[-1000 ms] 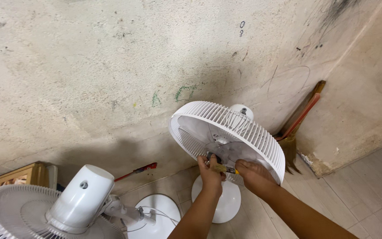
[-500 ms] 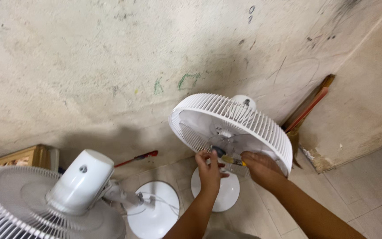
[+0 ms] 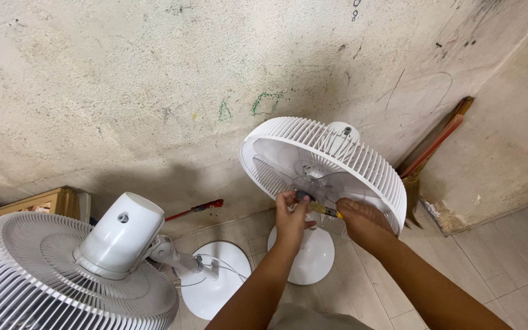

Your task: The person disassembles a standing electric fan by removing the front grille, fan blades, and rear grille using a screwdriver and a brush. The removed parts are placed on a nearby desk.

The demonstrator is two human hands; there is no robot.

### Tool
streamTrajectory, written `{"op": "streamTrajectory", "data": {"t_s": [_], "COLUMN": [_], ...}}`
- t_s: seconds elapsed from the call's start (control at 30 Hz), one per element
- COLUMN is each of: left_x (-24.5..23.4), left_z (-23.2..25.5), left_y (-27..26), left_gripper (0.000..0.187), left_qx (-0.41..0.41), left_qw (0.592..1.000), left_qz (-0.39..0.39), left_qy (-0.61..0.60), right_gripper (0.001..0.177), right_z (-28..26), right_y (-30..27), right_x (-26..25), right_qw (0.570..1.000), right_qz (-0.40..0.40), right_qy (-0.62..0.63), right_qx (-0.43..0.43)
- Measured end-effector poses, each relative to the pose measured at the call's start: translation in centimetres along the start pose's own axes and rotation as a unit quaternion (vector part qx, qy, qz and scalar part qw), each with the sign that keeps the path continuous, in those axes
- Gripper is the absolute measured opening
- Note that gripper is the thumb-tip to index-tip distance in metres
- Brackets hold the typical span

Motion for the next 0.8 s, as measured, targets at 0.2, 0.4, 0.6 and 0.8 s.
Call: {"op": "streamTrajectory", "data": {"t_s": [0.2, 0.4, 0.6, 0.8], "left_x": [-2.4, -3.1, -1.1, 0.4], "left_z": [-1.2, -1.2, -2.4, -1.6], "left_y": [0.4, 0.7, -1.3, -0.4], "left_gripper": [0.016, 0.021, 0.046, 0.050], "left_qx": [0.046, -0.027, -0.222, -0.219], "left_qw": [0.994, 0.992, 0.974, 0.972], "left_qz": [0.084, 0.108, -0.044, -0.061], "left_qy": [-0.055, -0.058, -0.032, -0.061], "right_gripper": [0.039, 0.036, 0.035, 0.032], "right_z": [-0.5, 0.5, -0.1, -0.1], "right_y": [-0.1, 0.0, -0.3, -0.3], "right_x": [0.1, 1.0, 0.6, 0.2], "right_qw": [0.999, 0.999, 0.997, 0.997], "right_qz": [0.036, 0.022, 0.069, 0.070], "right_qy": [-0.017, -0.032, -0.021, 0.002], "right_qx": [-0.028, 0.012, -0.035, -0.026]}}
Point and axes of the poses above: each hand's wrist, its own y-axis towards the middle knuckle, its own x-axis out of the palm, z = x × y, the point moved 9 cm from there along y, towards the middle knuckle, and after that the axes turned 15 degrees about y, right-handed, at the moved point
